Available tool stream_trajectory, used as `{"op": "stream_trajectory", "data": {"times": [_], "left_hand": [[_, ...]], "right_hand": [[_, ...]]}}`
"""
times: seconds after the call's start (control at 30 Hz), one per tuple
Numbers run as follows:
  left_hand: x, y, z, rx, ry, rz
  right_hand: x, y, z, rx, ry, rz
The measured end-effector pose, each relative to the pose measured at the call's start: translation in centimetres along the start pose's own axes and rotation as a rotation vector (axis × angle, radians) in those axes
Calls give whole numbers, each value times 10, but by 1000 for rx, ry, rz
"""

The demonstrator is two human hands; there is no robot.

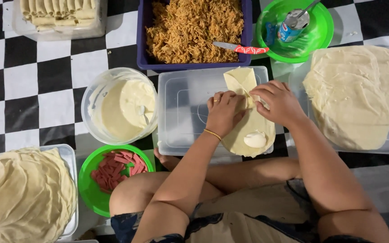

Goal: The person is assembling food wraps by placing sliced eggs, sausage, and sauce onto circular dough sheets and then rolling them up.

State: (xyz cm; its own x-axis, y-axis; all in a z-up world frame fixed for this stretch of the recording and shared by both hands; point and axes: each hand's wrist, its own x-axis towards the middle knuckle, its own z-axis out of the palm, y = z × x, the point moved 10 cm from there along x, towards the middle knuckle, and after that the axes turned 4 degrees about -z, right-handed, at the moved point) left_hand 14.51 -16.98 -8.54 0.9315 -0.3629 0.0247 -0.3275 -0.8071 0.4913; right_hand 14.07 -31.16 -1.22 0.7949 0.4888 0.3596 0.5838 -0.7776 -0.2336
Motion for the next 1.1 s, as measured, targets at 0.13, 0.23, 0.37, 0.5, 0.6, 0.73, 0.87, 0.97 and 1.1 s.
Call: {"op": "stream_trajectory", "data": {"times": [0.13,0.23,0.37,0.5,0.6,0.73,0.87,0.97,1.1], "left_hand": [[-1,5,-3,19,-20,-24],[-2,28,-19,86,-120,-10],[-2,38,-5,132,-201,64],[-1,36,2,80,-191,70],[-1,37,-2,80,-186,46],[1,10,6,28,-58,-60],[2,1,12,76,57,-48],[3,8,-5,96,96,-34],[15,-8,4,100,96,-28]], "right_hand": [[3,28,7,-18,54,171],[0,78,36,-70,125,393],[3,101,60,-54,168,429],[-1,108,69,-86,189,466],[-2,106,61,2,217,440],[15,52,17,322,53,133],[8,12,12,178,-143,-17],[4,16,23,125,-241,7],[6,18,20,109,-283,35]]}}
